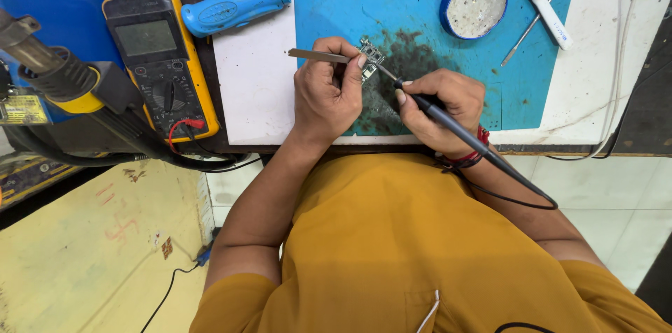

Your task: The person solders a small circuit board on a workbench, holding the board steady with a flat tool in one hand while applying a soldering iron to its components with the other. They occasionally reposition the board, dip the iron in a flux container, and continue soldering different points on the board.

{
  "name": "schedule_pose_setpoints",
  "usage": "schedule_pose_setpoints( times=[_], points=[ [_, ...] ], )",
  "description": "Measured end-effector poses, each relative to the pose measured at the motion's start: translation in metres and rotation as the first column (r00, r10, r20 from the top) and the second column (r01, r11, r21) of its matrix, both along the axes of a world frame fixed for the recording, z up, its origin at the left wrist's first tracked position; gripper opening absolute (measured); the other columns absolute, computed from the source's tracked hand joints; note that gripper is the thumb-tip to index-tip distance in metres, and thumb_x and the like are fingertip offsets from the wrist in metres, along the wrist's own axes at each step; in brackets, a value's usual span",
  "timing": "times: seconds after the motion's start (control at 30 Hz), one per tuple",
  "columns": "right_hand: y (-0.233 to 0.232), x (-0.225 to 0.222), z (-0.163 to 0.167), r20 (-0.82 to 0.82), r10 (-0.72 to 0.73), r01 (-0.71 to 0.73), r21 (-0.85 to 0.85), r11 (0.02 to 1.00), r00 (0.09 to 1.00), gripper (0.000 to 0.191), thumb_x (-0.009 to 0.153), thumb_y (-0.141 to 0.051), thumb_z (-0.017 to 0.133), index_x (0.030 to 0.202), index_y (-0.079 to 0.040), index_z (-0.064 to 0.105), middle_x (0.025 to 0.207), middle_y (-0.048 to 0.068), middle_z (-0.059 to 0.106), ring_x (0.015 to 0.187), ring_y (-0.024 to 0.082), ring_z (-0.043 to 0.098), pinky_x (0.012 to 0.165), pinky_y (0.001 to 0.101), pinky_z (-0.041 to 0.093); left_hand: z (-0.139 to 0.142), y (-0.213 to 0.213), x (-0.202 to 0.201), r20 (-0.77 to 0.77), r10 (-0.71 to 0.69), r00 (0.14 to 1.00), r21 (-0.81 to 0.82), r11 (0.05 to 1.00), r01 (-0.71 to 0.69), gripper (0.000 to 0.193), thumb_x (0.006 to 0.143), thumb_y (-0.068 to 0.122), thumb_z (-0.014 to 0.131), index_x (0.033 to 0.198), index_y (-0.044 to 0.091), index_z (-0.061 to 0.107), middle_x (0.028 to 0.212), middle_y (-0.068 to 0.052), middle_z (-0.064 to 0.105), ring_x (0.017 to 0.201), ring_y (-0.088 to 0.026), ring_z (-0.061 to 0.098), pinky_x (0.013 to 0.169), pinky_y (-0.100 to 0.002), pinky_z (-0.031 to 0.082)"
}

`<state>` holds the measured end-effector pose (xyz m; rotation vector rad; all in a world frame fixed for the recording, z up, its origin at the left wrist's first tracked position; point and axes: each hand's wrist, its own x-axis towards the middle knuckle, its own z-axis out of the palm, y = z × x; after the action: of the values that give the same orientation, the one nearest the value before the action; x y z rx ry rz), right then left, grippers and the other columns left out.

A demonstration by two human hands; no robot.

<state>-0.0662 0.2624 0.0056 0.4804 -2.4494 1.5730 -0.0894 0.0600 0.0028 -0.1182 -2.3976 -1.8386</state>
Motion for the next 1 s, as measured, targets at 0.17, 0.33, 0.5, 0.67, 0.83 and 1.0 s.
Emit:
schedule_pose_setpoints(
  times=[0.17,0.33,0.5,0.67,0.83,1.0],
  points=[
    [-0.0012,-0.0003,0.0017,0.012,-0.003,0.003,-0.014,1.0,1.0,0.013,0.087,0.001,0.08,0.095,0.0,0.07,0.084,0.011,0.07,0.067,0.017,0.066,0.061,0.0276,0.048,-0.0001,0.0001,-0.0004,-0.007,-0.005,1.0,-0.015,1.0,0.005,0.012,0.103,0.003,0.069,0.107,0.005,0.057,0.081,-0.001,0.066,0.064,-0.005,0.059,0.057,-0.022,0.047],
    [-0.0004,0.0001,0.0023,0.012,0.0,0.0,-0.002,1.0,1.0,0.012,0.086,0.001,0.08,0.094,0.0,0.07,0.084,0.011,0.07,0.067,0.018,0.066,0.061,0.028,0.047,-0.0008,-0.0003,0.0002,0.004,-0.002,1.0,-0.012,1.0,0.002,0.012,0.103,0.003,0.069,0.107,0.005,0.057,0.078,0.0,0.065,0.063,-0.005,0.058,0.057,-0.022,0.047],
    [-0.0005,-0.0011,0.0024,-0.009,0.017,-0.017,0.001,1.0,1.0,0.012,0.087,0.0,0.08,0.095,-0.001,0.07,0.085,0.011,0.071,0.069,0.018,0.067,0.058,0.0263,0.048,-0.0006,-0.0003,0.0001,0.003,-0.001,1.0,-0.008,1.0,0.001,0.012,0.103,0.003,0.069,0.107,0.005,0.058,0.079,0.0,0.065,0.063,-0.005,0.058,0.057,-0.022,0.046],
    [-0.0007,-0.0014,0.0041,-0.002,0.015,-0.015,0.002,1.0,1.0,0.013,0.086,0.001,0.08,0.094,0.0,0.07,0.083,0.011,0.07,0.066,0.018,0.065,0.06,0.0285,0.047,-0.0002,-0.0004,0.0002,0.006,0.0,1.0,0.001,1.0,0.0,0.012,0.103,0.003,0.069,0.107,0.004,0.057,0.077,0.0,0.064,0.062,-0.004,0.056,0.056,-0.022,0.044],
    [-0.0018,-0.0009,0.005,0.004,0.002,-0.002,0.012,1.0,1.0,0.013,0.087,0.001,0.08,0.094,-0.001,0.07,0.083,0.011,0.07,0.065,0.018,0.065,0.06,0.0289,0.047,-0.0001,-0.0005,0.0008,0.013,-0.007,1.0,0.01,1.0,0.007,0.012,0.103,0.003,0.068,0.107,0.004,0.057,0.078,0.0,0.064,0.062,-0.003,0.057,0.056,-0.021,0.045],
    [-0.0017,-0.0017,0.0053,0.011,0.011,-0.011,0.003,1.0,1.0,0.013,0.087,0.0,0.08,0.095,-0.001,0.071,0.084,0.011,0.071,0.067,0.018,0.066,0.061,0.0288,0.047,-0.001,-0.0008,0.0006,0.005,-0.009,1.0,0.001,1.0,0.009,0.012,0.103,0.002,0.068,0.108,0.004,0.057,0.079,0.0,0.064,0.062,-0.004,0.057,0.056,-0.021,0.045]
  ],
)
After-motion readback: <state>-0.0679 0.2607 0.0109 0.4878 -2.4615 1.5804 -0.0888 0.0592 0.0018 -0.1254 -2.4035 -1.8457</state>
